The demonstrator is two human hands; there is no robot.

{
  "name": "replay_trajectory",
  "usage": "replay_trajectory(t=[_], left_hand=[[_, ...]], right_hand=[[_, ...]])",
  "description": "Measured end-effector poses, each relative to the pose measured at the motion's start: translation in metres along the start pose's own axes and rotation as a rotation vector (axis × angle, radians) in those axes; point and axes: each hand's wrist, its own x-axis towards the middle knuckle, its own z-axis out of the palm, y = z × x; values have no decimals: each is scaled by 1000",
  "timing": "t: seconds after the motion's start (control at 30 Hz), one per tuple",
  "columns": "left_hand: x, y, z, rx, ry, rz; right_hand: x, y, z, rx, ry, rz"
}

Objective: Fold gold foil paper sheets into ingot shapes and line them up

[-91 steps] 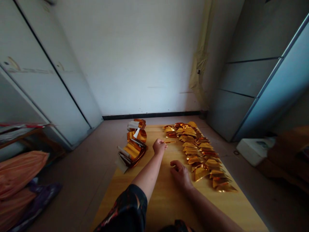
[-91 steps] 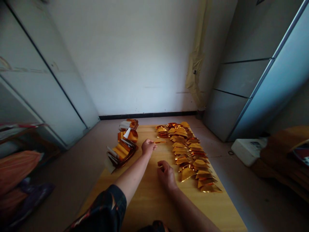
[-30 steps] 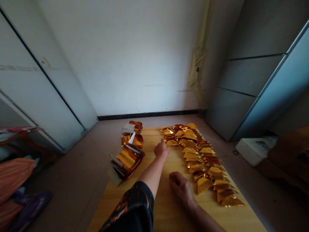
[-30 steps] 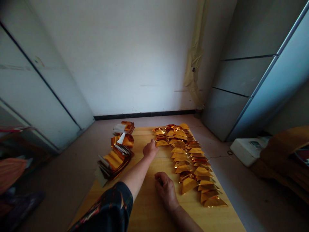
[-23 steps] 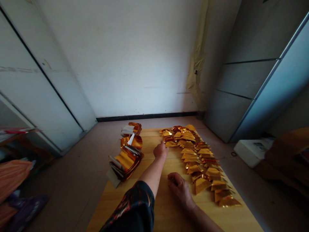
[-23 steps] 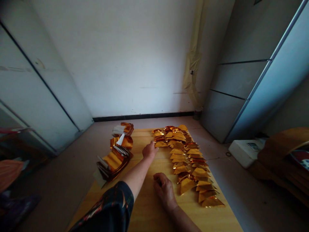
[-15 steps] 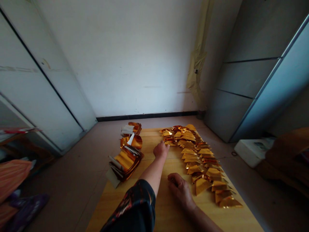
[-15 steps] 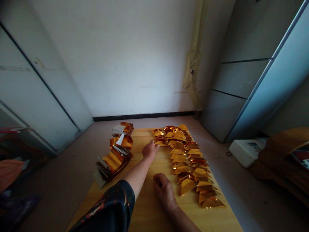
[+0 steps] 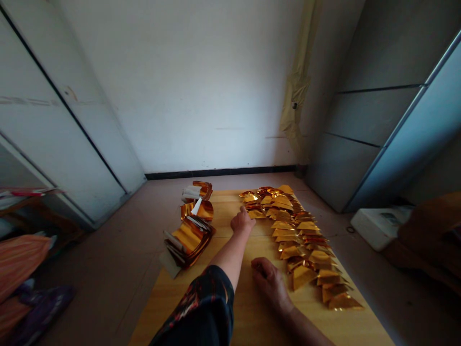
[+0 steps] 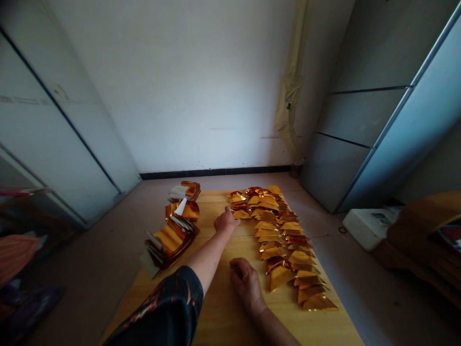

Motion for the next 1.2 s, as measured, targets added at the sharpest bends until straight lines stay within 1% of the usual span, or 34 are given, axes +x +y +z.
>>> replay_trajectory(t=[0.1,0.27,0.5,0.77,1.03,1.13,1.2], left_hand=[[0,-1,-1,62,35,35],[-1,-4,-1,83,35,72],[-1,-6,2,104,48,89],[-4,-9,3,149,55,100],[-13,-10,-5,112,62,118],[-21,-18,-4,58,108,177],[-28,-27,-1,16,163,256]], right_hand=[[0,1,1,-2,4,1],[0,4,1,-12,14,-6],[1,4,2,-12,10,4],[2,-1,0,-33,-9,13],[1,4,1,-21,-11,8],[2,3,1,-27,-7,-4],[3,2,1,-41,-3,-8]])
